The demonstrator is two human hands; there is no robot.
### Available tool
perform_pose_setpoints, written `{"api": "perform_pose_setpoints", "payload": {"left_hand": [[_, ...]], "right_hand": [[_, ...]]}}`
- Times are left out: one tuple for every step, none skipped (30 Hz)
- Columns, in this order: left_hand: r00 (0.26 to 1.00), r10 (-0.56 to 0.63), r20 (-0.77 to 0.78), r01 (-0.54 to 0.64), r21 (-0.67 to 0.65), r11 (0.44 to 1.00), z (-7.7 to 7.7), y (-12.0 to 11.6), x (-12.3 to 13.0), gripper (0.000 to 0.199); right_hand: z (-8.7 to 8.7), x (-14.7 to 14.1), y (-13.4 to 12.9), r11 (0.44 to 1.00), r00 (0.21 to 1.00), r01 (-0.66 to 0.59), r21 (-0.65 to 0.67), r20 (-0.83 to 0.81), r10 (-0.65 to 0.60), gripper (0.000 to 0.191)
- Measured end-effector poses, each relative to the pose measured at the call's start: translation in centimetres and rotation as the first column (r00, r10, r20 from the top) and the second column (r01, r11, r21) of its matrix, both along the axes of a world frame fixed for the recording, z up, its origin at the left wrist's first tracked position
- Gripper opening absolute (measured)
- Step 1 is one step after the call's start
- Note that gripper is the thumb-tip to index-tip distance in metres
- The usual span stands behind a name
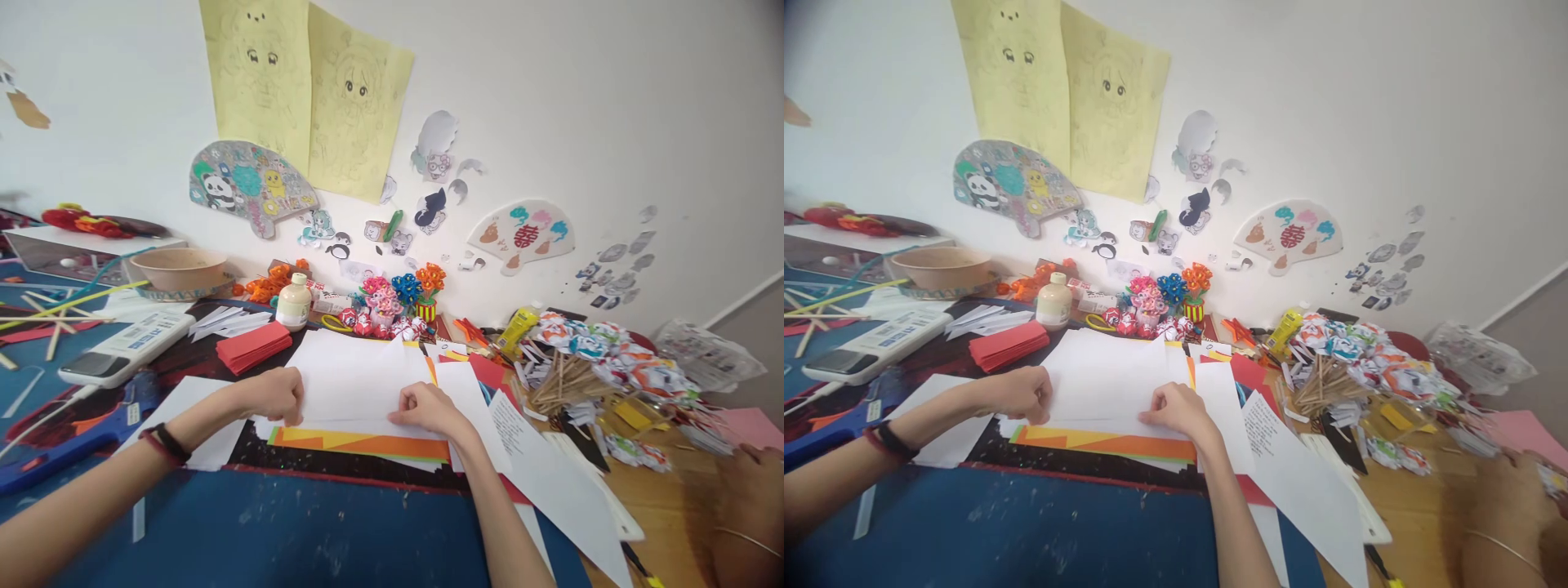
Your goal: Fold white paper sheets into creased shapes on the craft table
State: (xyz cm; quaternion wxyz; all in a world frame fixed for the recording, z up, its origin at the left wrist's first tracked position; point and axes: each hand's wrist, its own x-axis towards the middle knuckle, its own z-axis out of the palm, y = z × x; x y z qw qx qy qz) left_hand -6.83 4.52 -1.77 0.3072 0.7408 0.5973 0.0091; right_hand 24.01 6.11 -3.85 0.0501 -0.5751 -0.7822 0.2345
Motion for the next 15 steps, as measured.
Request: {"api": "perform_pose_setpoints", "payload": {"left_hand": [[0.999,0.015,-0.043,-0.013,0.057,0.998,0.5,-0.1,-0.1,0.006],[0.996,0.036,-0.081,-0.025,0.131,0.991,0.9,-0.3,0.0,0.006],[0.993,0.057,-0.104,-0.034,0.214,0.976,1.1,-0.4,0.5,0.006],[0.991,0.064,-0.116,-0.029,0.280,0.960,1.3,-0.6,1.4,0.008],[0.992,0.053,-0.117,-0.012,0.329,0.944,1.2,-0.8,2.5,0.013],[0.993,0.033,-0.113,0.011,0.368,0.930,0.9,-0.9,3.8,0.016],[0.994,0.000,-0.107,0.043,0.397,0.917,0.5,-1.1,5.1,0.019],[0.994,-0.032,-0.101,0.071,0.413,0.908,0.0,-1.2,6.3,0.020],[0.993,-0.064,-0.097,0.099,0.419,0.902,-0.6,-1.2,7.3,0.020],[0.992,-0.087,-0.092,0.118,0.426,0.897,-1.2,-1.2,8.1,0.021],[0.990,-0.110,-0.083,0.136,0.429,0.893,-1.8,-1.1,8.5,0.021],[0.989,-0.133,-0.070,0.151,0.429,0.890,-2.3,-0.8,8.5,0.022],[0.986,-0.156,-0.055,0.164,0.428,0.889,-2.7,-0.6,8.3,0.022],[0.983,-0.178,-0.037,0.177,0.425,0.888,-2.9,-0.2,8.0,0.022],[0.980,-0.199,-0.018,0.188,0.421,0.887,-3.1,0.1,7.5,0.021]], "right_hand": [[0.2,-0.1,-0.1,1.000,1.000,-0.003,0.011,0.006,0.003,0.028],[0.3,-0.2,-0.2,1.000,1.000,-0.003,0.025,0.015,0.002,0.027],[0.5,-0.5,-0.4,0.999,1.000,-0.001,0.041,0.025,0.000,0.027],[0.6,-0.9,-0.5,0.998,1.000,0.001,0.058,0.030,-0.002,0.027],[0.7,-1.4,-0.6,0.997,1.000,0.000,0.075,0.028,-0.002,0.027],[0.8,-2.0,-0.7,0.996,1.000,-0.004,0.090,0.018,0.003,0.028],[0.7,-2.6,-0.7,0.995,1.000,-0.012,0.098,-0.006,0.013,0.030],[0.6,-3.2,-0.8,0.993,0.999,-0.025,0.112,-0.030,0.029,0.032],[0.3,-3.8,-0.7,0.993,0.999,-0.028,0.118,-0.037,0.033,0.033],[0.1,-4.2,-0.6,0.993,0.998,-0.040,0.114,-0.050,0.046,0.033],[-0.1,-4.5,-0.5,0.995,0.996,-0.046,0.093,-0.067,0.053,0.033],[-0.4,-4.7,-0.3,0.996,0.993,-0.061,0.063,-0.093,0.067,0.032],[-0.6,-4.6,-0.1,0.996,0.988,-0.083,0.022,-0.127,0.085,0.030],[-0.7,-4.5,0.1,0.995,0.983,-0.095,-0.017,-0.157,0.091,0.028],[-0.8,-4.3,0.3,0.994,0.979,-0.099,-0.053,-0.182,0.088,0.026]]}}
